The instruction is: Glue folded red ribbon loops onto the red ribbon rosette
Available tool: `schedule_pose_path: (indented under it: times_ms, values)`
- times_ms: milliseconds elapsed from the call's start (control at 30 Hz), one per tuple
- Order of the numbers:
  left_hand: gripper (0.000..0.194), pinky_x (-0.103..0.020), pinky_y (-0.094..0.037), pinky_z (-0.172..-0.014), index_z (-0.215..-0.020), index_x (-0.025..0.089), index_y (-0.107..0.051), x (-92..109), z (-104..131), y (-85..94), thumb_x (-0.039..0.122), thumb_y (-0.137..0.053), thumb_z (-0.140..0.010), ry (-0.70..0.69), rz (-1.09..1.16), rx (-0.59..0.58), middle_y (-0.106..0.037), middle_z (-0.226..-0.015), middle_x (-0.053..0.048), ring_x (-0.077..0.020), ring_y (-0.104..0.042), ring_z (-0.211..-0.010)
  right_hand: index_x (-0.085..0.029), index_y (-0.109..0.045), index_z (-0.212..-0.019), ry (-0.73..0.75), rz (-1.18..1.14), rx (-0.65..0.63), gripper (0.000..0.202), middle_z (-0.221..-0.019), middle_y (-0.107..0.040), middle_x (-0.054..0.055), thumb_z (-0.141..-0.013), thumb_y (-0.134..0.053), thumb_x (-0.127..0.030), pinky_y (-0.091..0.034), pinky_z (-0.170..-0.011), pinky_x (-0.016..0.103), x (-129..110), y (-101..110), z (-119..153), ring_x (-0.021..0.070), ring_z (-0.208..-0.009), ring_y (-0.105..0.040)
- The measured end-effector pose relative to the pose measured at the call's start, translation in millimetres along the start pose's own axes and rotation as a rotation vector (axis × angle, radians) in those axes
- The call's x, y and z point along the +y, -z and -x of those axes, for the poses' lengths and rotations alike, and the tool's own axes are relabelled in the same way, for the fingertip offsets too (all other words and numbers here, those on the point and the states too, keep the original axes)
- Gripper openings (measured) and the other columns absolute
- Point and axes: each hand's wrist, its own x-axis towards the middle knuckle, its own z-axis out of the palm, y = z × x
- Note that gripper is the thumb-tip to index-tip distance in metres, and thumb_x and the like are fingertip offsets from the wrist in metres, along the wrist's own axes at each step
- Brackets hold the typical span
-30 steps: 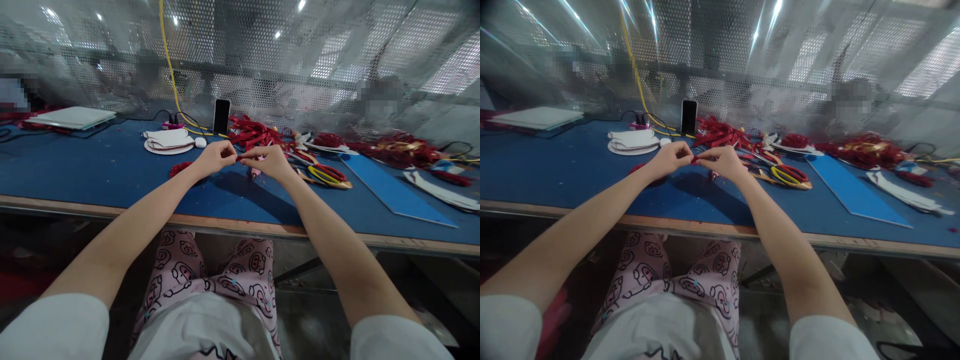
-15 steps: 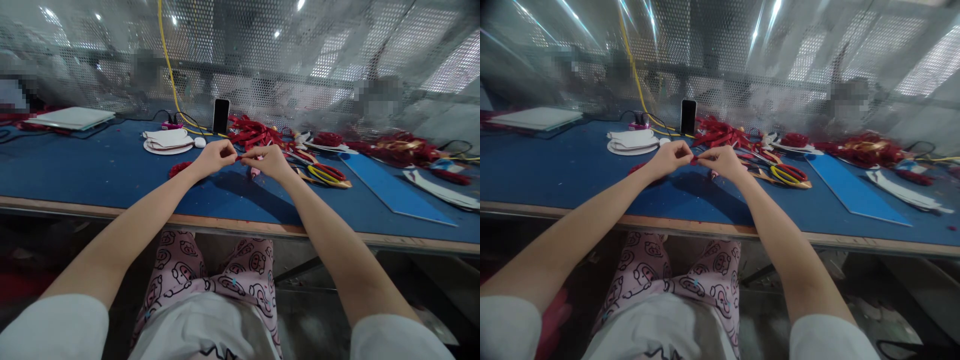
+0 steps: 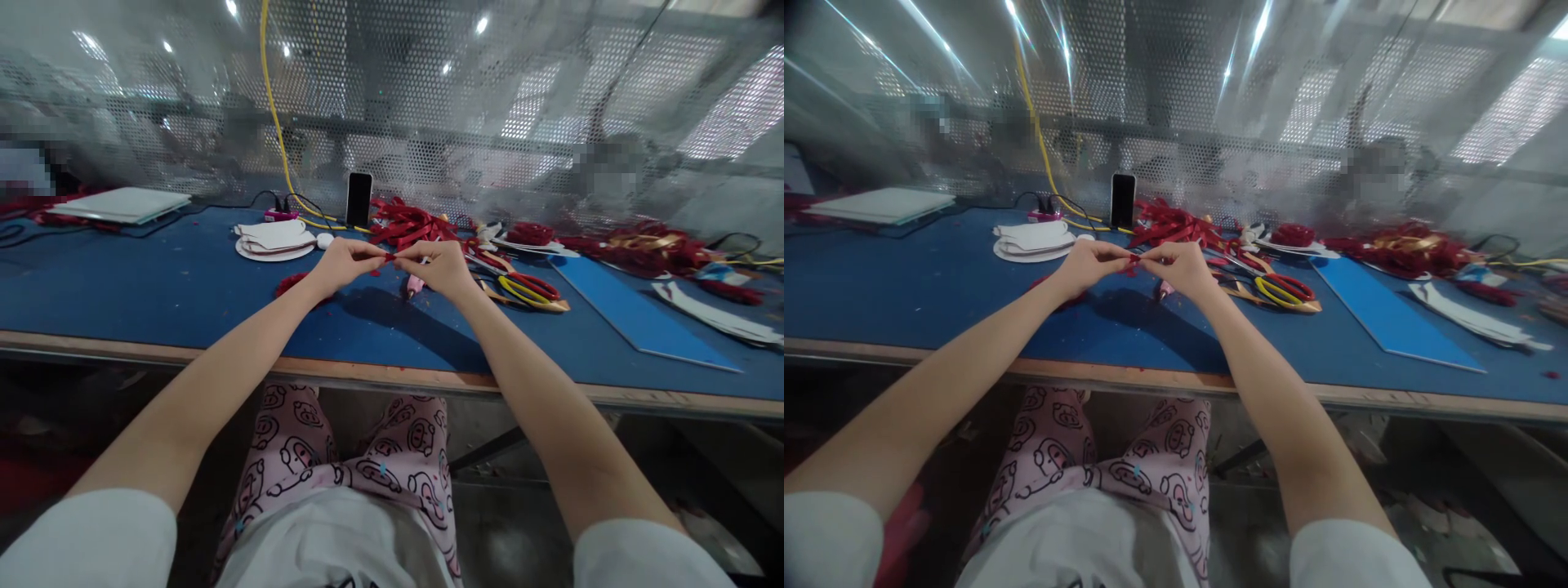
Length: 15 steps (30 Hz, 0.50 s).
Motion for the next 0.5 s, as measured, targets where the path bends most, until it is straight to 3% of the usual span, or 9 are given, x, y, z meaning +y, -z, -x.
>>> schedule_pose_path:
  times_ms: [500]
  values:
    - [0.036,-0.035,-0.060,-0.081,-0.094,0.014,-0.083,-0.7,0.7,-0.4,0.044,-0.085,-0.074,-0.018,-0.024,0.028,-0.080,-0.087,-0.010,-0.0205,-0.074,-0.081,-0.022,-0.083,-0.083,0.093,0.002,-0.012,0.012,-0.076,-0.076,0.003,-0.079,-0.074,-0.030,-0.049,-0.066,0.030,3.5,-2.2,0.8,0.0172,-0.069,-0.067]
